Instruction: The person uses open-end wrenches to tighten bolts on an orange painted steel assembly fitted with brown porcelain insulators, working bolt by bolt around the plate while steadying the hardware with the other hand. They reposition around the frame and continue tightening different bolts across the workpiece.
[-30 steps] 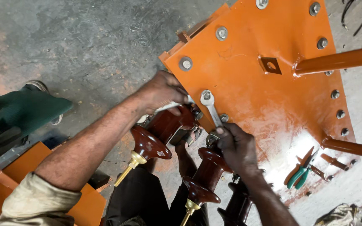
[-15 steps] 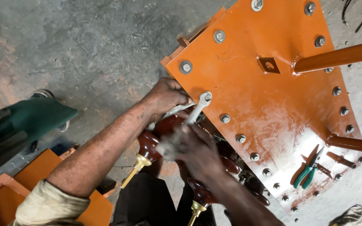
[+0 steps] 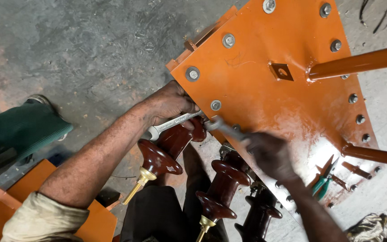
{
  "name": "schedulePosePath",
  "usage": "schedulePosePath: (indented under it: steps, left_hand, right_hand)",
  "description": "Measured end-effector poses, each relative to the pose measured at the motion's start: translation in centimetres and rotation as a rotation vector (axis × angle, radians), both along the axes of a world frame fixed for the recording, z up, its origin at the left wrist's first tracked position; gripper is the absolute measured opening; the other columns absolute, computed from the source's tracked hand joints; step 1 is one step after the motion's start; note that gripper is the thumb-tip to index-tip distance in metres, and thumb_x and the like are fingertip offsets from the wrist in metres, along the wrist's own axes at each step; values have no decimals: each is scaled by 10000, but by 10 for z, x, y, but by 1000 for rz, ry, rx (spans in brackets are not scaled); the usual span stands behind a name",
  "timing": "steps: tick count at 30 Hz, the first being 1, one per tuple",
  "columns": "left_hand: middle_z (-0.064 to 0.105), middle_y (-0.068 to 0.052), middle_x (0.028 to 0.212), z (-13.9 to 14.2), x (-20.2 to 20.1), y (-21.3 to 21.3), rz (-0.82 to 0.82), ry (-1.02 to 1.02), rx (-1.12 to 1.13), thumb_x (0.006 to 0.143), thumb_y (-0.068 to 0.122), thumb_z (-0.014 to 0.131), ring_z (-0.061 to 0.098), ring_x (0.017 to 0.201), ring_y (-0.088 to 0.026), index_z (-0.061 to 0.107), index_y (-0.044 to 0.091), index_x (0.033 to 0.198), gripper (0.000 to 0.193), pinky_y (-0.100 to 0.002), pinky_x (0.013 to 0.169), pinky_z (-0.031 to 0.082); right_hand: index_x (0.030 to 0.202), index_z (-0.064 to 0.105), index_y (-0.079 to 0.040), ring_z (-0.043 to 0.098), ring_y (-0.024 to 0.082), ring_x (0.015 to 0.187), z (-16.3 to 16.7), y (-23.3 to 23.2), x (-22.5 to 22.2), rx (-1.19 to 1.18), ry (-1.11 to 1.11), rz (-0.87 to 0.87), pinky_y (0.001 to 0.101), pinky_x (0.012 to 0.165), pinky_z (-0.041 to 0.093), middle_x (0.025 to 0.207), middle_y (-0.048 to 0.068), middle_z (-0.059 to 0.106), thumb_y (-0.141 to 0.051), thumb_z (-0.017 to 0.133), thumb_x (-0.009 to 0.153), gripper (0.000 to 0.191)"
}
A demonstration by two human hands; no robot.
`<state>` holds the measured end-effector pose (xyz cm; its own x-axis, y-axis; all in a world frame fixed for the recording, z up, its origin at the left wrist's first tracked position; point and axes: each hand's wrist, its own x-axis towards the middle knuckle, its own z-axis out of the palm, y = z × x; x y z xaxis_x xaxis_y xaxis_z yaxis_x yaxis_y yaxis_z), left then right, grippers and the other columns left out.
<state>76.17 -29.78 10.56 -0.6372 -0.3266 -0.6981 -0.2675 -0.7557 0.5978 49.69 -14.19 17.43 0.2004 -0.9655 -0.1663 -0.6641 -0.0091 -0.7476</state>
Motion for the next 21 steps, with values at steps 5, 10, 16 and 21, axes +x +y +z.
schedulePosePath:
  steps: [5,10,16,21]
  left_hand:
    - [733,-184,1082,-6,-2,-7,-14,-66,118,902,21,618,766,995,-248,615,-4,1221,321,-403,663,659]
    - [755,-191,1052,-9,-2,-5,39,-31,163,884,9,633,778,934,-253,632,-29,1217,335,-387,614,687]
    - [768,-164,1083,-16,-7,17,146,-92,134,852,35,710,768,917,-236,688,-8,1201,352,-368,624,667]
    - [745,-126,1174,-9,15,13,209,46,25,872,41,683,750,1043,-239,689,37,1192,320,-404,732,670]
  right_hand:
    - [960,757,-66,658,254,611,-6,-78,-49,-59,218,253,375,563,503,732,111,691,-180,786,911,127]
    - [916,798,-116,670,300,597,-39,-92,-70,169,327,267,415,559,514,690,114,708,-228,811,829,142]
    - [1309,527,-49,748,153,728,-1,-17,17,535,-251,-37,381,610,632,854,29,721,63,483,805,518]
    - [1128,529,-141,695,275,847,11,-10,202,1019,-1312,-1399,680,884,560,986,81,598,-284,446,1033,190]
